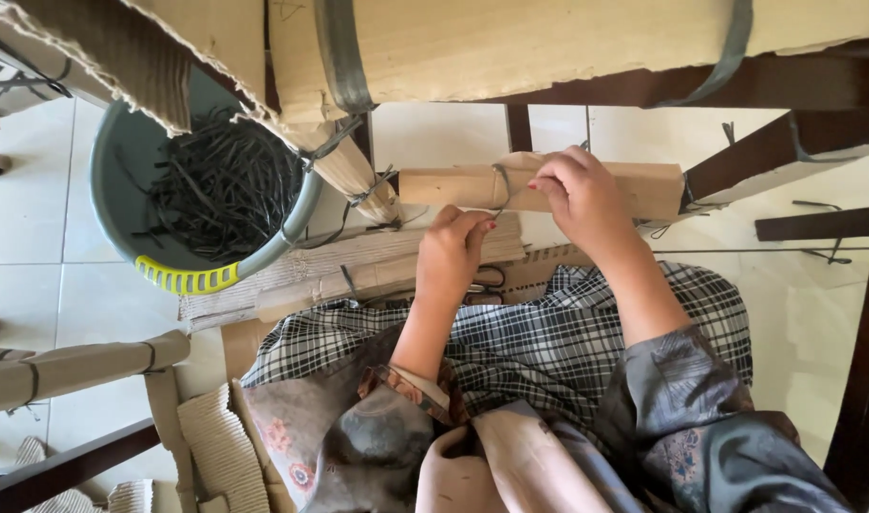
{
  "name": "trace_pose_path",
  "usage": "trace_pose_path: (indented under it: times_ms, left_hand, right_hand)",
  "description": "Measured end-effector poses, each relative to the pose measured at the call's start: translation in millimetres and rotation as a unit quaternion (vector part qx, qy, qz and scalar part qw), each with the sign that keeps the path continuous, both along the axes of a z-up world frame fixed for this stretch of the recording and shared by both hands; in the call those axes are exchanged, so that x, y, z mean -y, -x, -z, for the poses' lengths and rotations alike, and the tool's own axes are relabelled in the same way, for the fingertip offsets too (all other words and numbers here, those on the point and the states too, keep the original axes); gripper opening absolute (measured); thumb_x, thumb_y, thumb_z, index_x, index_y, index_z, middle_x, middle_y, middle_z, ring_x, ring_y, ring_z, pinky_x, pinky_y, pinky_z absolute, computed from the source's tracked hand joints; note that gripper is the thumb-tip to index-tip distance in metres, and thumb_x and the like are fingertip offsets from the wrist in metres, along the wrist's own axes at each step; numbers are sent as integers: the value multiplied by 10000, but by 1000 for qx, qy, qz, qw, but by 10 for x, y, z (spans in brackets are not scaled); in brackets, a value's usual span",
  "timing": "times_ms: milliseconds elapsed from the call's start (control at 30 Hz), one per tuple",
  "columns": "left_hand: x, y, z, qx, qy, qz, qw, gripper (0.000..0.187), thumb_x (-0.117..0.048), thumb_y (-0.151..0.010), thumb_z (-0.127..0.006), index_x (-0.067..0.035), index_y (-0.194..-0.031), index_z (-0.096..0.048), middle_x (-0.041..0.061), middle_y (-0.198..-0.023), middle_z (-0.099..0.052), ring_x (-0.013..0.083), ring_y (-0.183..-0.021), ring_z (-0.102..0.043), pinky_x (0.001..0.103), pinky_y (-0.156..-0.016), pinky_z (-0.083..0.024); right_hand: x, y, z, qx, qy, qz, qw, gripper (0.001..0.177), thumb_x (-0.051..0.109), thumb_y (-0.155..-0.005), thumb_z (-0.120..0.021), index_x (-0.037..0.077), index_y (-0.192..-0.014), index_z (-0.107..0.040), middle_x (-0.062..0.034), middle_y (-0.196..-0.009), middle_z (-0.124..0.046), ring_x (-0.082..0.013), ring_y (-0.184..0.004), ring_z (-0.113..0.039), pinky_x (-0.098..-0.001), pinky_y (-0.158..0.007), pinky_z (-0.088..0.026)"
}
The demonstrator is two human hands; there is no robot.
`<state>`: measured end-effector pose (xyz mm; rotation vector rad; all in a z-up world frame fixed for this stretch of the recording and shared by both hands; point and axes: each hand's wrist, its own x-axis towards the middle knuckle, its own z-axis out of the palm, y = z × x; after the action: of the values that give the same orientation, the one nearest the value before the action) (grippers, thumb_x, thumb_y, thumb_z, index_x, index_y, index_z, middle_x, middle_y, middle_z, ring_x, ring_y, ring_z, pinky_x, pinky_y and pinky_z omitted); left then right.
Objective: Wrapping chair components with protective cardboard and securing them with plastic ties
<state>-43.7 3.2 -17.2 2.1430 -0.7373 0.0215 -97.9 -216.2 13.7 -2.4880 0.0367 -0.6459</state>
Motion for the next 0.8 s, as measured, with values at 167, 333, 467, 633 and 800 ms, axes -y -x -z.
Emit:
trace_pose_path:
  times_ms: [167,333,467,633,800]
  left_hand:
    - [31,33,4,-5,-16,32,999,72,-216,-978,-687,-191,-1019,-741,48,-815,-649,369,-770,-725,453,-624,-597]
    - [20,32,139,-15,-36,70,997,192,-37,-943,-621,-129,-1099,-687,134,-857,-702,415,-835,-722,511,-696,-590]
    - [33,4,274,-26,-130,77,988,192,-50,-907,-581,-212,-972,-661,58,-750,-673,347,-758,-734,478,-659,-601]
    - [108,-23,583,3,-190,91,977,204,-56,-891,-567,-247,-876,-638,11,-738,-682,284,-734,-752,418,-616,-605]
    - [144,6,658,91,-272,92,953,176,-126,-898,-592,-268,-804,-552,-10,-687,-639,258,-644,-735,396,-556,-583]
  right_hand:
    - [-286,94,-300,-51,-321,-72,943,76,129,-1047,-631,95,-991,-670,-67,-819,-675,-204,-697,-693,-307,-595,-587]
    - [-304,-116,-352,-104,-585,-184,783,141,152,-1091,-505,66,-1009,-582,-122,-885,-673,-191,-758,-715,-306,-638,-628]
    - [-293,-334,-117,-36,-673,-108,731,149,189,-1103,-509,102,-983,-490,-25,-877,-500,-114,-804,-583,-330,-823,-605]
    - [-380,-609,-72,-12,-713,-89,695,166,204,-1096,-505,119,-964,-451,16,-843,-453,-85,-750,-516,-326,-843,-590]
    - [-403,-738,-20,-22,-707,-40,706,147,179,-1099,-484,104,-975,-459,-14,-845,-464,-85,-749,-498,-461,-965,-630]
